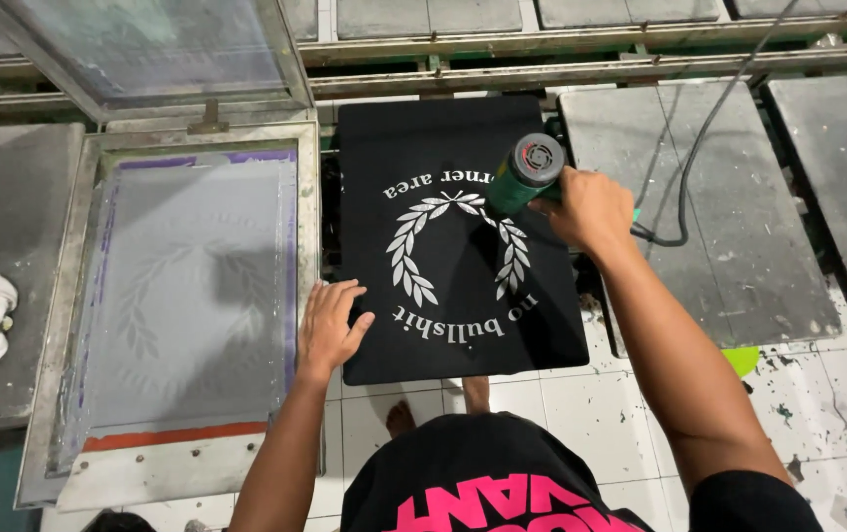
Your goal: Drying screen-printed ink on a t-shirt using a handheld heat gun at a printing station.
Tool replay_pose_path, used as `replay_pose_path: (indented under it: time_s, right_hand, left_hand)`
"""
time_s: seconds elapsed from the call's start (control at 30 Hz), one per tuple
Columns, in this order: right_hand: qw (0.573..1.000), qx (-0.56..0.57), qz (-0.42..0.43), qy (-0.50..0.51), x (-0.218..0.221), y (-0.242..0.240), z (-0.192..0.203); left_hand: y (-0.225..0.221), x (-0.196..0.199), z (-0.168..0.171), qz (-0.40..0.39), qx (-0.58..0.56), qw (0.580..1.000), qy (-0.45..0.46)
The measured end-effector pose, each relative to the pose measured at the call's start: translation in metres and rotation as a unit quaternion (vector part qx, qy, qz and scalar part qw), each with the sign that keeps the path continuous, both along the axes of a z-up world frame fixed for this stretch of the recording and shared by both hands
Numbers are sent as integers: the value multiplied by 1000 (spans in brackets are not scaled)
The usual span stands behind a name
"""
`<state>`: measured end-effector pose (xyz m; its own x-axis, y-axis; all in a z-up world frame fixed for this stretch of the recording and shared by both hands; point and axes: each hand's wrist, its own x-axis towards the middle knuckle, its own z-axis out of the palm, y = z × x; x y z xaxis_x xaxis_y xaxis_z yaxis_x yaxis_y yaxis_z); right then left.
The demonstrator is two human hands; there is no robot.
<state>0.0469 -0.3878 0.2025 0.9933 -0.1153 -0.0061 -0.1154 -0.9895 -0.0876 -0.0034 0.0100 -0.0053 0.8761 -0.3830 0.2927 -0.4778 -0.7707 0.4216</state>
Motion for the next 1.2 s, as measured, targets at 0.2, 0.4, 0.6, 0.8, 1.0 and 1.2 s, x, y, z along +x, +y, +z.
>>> replay_pose_path:
  time_s: [0.2, 0.4, 0.6, 0.8, 1.0, 1.2]
  right_hand:
    - [998, -47, -22, 31, -20, -20, -15]
    - [993, -67, -77, 55, -54, -19, -13]
    - [993, -42, -99, 50, -90, -13, -9]
    - [991, -54, -121, 31, -111, -19, -25]
    - [992, -60, -104, 29, -117, -9, -12]
    - [992, -75, -98, 8, -117, -25, -37]
  left_hand:
    - [3, 3, -4, -16, 5, 1000, 3]
    - [4, 4, -7, -30, -16, 999, -2]
    - [3, 0, -2, -27, 1, 1000, -15]
    - [4, 0, 4, -36, -13, 999, -18]
    - [4, 1, 1, -29, -18, 999, 0]
    - [3, 2, 1, -24, -29, 999, -14]
